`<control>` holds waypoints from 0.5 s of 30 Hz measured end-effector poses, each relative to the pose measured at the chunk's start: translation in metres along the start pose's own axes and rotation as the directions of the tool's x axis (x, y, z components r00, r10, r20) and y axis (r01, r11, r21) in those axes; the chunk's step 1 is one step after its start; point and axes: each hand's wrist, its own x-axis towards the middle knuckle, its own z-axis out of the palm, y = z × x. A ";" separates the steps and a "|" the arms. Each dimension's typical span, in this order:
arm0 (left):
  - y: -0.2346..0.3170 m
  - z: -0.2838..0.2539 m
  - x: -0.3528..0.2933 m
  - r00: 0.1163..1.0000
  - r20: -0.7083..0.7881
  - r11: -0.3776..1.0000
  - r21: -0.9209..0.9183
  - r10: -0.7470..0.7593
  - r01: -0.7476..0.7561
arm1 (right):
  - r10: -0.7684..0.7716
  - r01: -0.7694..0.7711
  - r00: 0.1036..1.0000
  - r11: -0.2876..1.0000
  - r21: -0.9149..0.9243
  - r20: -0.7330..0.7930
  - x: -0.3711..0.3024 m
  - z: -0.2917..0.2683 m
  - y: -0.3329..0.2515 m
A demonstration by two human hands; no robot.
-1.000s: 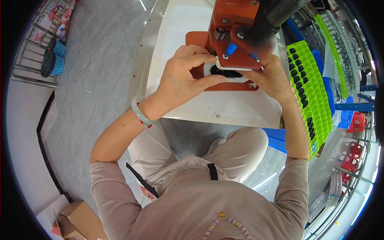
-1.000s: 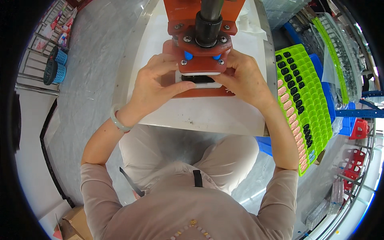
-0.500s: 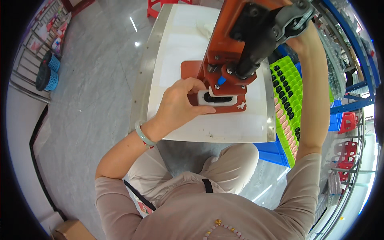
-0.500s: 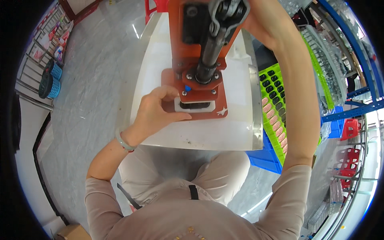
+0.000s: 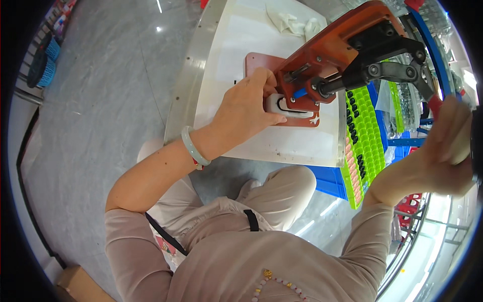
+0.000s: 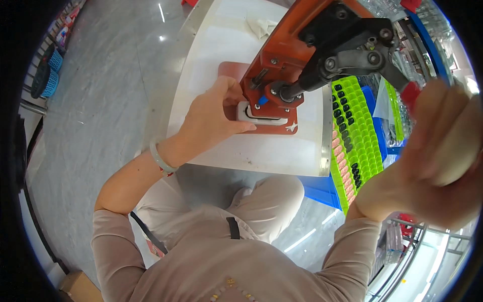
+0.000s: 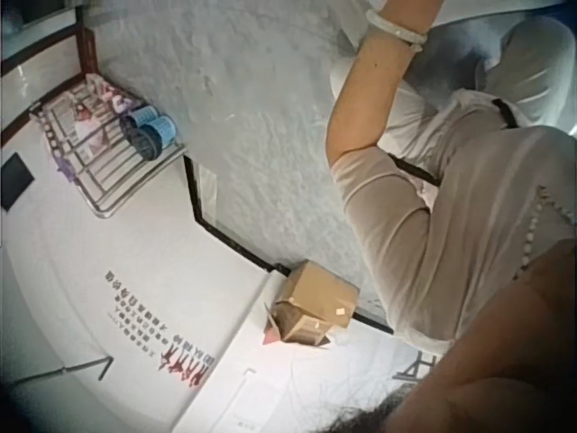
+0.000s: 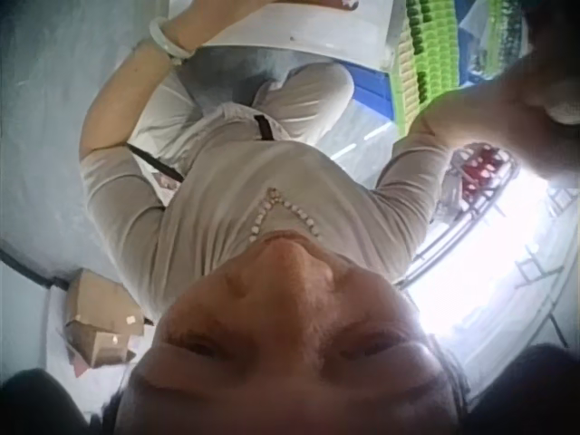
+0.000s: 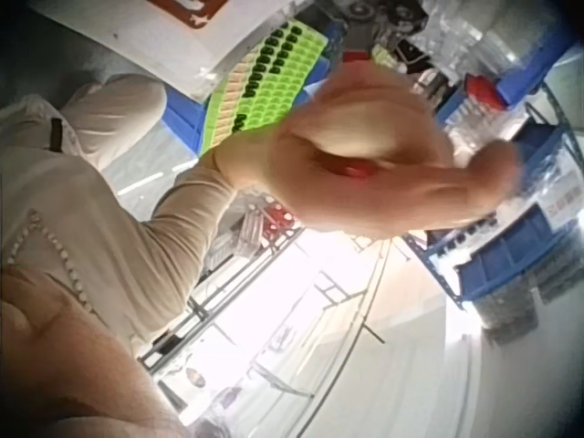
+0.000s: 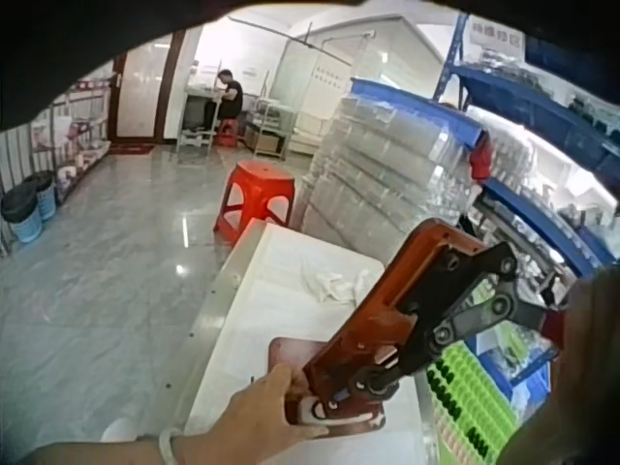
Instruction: The person operates a red manual press machine to assemble small black and pink plastic components. They repeatedly pick up a black piece from a green tray, place it into the press, and pull the lever to secure it. The person works at a white table in a workshop environment.
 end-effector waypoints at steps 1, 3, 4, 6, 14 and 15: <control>0.002 0.003 0.001 1.000 0.016 1.000 0.009 -0.003 0.003 | -0.053 0.043 0.997 0.987 -0.152 -0.057 -0.012 0.016 -0.005; 0.000 0.006 0.001 0.999 0.014 0.999 -0.007 0.032 -0.031 | -0.101 0.094 0.990 0.993 -0.075 -0.096 -0.023 0.020 -0.002; -0.002 0.006 0.001 0.999 0.010 0.999 -0.009 0.044 -0.044 | -0.107 0.114 0.990 0.990 0.078 -0.097 -0.024 0.015 0.003; -0.004 0.005 -0.002 0.999 -0.020 0.999 -0.004 0.048 -0.048 | -0.017 0.017 0.999 1.000 0.019 -0.035 -0.019 0.009 -0.005; 0.005 0.004 -0.007 0.998 -0.025 0.998 -0.006 0.061 -0.061 | -0.233 0.099 0.924 0.911 -0.400 -0.304 -0.063 0.049 -0.002; 0.003 0.003 -0.007 0.999 -0.003 0.999 0.000 0.033 -0.033 | -0.199 0.077 0.935 0.921 -0.382 -0.293 -0.061 0.053 -0.002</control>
